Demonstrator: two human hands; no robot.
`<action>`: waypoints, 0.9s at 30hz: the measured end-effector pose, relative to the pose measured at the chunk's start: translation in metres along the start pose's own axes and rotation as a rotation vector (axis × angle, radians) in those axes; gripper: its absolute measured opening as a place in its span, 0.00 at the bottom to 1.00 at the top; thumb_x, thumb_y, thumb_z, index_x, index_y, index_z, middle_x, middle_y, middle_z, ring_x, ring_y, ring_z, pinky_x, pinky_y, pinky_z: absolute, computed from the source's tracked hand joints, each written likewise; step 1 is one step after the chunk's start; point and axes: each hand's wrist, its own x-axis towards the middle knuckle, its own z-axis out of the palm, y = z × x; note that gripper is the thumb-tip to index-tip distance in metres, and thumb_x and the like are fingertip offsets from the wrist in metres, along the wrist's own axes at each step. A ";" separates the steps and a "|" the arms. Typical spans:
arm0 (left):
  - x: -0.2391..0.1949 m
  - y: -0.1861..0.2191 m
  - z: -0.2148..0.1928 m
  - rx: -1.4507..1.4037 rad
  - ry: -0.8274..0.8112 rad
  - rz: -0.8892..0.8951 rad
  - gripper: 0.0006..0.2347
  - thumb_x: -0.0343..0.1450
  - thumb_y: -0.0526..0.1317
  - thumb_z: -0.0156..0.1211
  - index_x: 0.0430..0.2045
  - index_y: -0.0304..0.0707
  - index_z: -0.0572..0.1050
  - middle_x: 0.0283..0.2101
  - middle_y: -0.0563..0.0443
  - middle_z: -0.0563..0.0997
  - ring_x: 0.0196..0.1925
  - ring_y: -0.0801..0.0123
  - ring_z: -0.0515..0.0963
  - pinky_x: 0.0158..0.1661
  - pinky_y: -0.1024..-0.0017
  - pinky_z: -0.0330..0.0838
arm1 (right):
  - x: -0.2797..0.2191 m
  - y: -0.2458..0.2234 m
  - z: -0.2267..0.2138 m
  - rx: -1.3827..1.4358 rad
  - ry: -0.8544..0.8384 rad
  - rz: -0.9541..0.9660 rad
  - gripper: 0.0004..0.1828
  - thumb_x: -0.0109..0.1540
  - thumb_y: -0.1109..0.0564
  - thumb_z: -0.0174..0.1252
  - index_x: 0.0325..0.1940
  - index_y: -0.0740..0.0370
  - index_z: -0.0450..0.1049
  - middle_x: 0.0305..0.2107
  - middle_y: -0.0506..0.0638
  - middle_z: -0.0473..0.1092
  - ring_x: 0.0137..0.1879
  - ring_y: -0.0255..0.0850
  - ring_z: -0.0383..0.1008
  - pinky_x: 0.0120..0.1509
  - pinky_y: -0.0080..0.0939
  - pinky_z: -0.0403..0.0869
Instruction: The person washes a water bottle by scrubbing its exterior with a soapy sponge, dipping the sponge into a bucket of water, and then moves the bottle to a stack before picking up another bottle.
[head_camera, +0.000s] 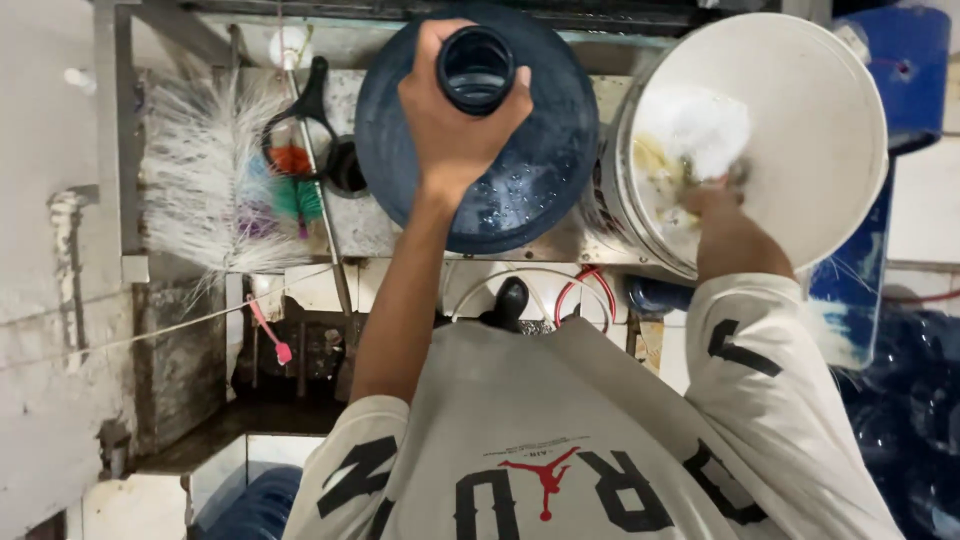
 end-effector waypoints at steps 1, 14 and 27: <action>0.000 0.001 0.001 0.010 0.002 -0.002 0.18 0.67 0.33 0.76 0.43 0.37 0.70 0.34 0.53 0.82 0.35 0.76 0.84 0.41 0.78 0.80 | 0.003 -0.001 0.013 0.004 -0.002 0.006 0.24 0.70 0.48 0.52 0.67 0.60 0.71 0.51 0.54 0.74 0.49 0.40 0.76 0.48 0.41 0.75; 0.004 -0.003 0.000 0.054 -0.003 -0.047 0.19 0.64 0.40 0.79 0.40 0.39 0.71 0.34 0.52 0.85 0.37 0.68 0.90 0.40 0.73 0.82 | -0.070 -0.026 -0.070 0.334 0.092 -0.154 0.25 0.69 0.44 0.52 0.65 0.60 0.73 0.48 0.53 0.75 0.47 0.39 0.76 0.46 0.41 0.74; 0.014 -0.046 -0.034 0.105 -0.478 -0.115 0.26 0.62 0.55 0.77 0.47 0.40 0.77 0.46 0.45 0.86 0.50 0.54 0.86 0.52 0.60 0.78 | -0.194 -0.180 -0.175 0.184 0.409 -0.415 0.24 0.73 0.38 0.50 0.58 0.55 0.80 0.32 0.58 0.76 0.35 0.49 0.74 0.39 0.49 0.70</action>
